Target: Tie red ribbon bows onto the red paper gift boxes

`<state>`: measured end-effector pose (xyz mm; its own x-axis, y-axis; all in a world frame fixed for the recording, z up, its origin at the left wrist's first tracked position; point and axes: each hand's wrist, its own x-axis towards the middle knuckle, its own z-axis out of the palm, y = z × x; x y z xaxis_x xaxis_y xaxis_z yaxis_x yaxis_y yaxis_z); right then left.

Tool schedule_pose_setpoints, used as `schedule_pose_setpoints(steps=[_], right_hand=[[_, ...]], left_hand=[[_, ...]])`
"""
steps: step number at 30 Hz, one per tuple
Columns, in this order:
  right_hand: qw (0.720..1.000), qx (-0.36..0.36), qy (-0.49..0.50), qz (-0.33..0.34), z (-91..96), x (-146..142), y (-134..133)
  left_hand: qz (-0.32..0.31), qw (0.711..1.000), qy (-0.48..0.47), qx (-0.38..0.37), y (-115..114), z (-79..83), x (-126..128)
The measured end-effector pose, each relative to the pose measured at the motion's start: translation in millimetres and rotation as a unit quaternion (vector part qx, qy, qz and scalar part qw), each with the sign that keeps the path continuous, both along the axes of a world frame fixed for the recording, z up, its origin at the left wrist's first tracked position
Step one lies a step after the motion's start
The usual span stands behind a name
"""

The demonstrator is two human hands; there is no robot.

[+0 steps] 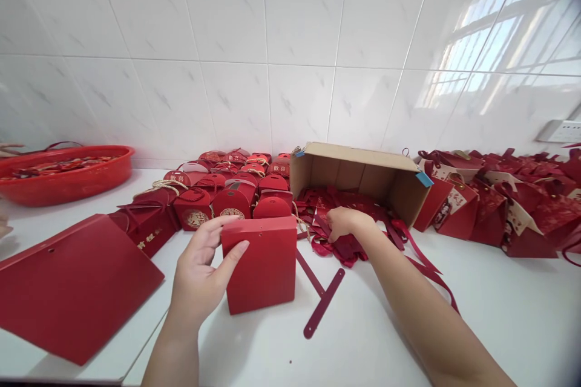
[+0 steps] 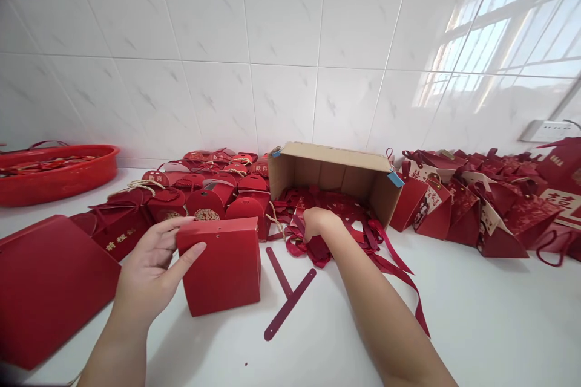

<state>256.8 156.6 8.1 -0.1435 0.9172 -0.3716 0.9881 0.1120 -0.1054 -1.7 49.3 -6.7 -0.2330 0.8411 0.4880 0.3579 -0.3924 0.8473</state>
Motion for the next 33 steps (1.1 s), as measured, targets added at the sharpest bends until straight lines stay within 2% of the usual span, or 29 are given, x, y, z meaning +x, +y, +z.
schedule_pose_setpoints(steps=[2, 5, 10, 16, 20, 26, 29, 31, 33], right_hand=[[1.0, 0.005, -0.016, -0.014, -5.0, 2.3, 5.0], [0.997, 0.059, -0.022, -0.04, -6.7, 12.1, 11.3], [0.986, 0.142, -0.011, -0.086, -5.5, 27.9, 17.8], [0.991, 0.109, 0.039, -0.066, -4.9, 38.7, 21.6], [0.991, 0.087, 0.058, -0.083, -2.8, 48.5, 21.9], [0.973, 0.157, 0.089, -0.147, 5.6, 66.1, 20.7], [0.968, 0.178, 0.141, -0.11, 11.6, 54.8, 13.3], [0.966, 0.163, 0.198, -0.042, 15.2, 34.2, 2.6], [0.951, 0.141, 0.27, 0.051, 17.6, 6.9, -11.7]], left_hand=[[0.022, 1.0, -0.008, 0.01, 1.8, -0.2, 0.6], [0.025, 1.0, 0.008, 0.002, 3.9, -1.4, -2.3], [-0.016, 0.999, 0.001, -0.047, 5.4, -2.4, -6.9], [-0.034, 0.996, -0.018, -0.076, 7.2, -2.4, -7.3], [-0.043, 0.994, -0.063, -0.08, 5.3, 0.0, -5.4], [-0.022, 0.995, -0.055, -0.082, 2.8, 2.4, -0.5], [-0.021, 0.995, -0.062, -0.076, 2.7, 2.1, 1.1], [-0.026, 0.994, -0.071, -0.079, 2.6, 2.0, 1.3], [-0.031, 0.993, -0.077, -0.084, 3.1, 1.9, 0.2]])
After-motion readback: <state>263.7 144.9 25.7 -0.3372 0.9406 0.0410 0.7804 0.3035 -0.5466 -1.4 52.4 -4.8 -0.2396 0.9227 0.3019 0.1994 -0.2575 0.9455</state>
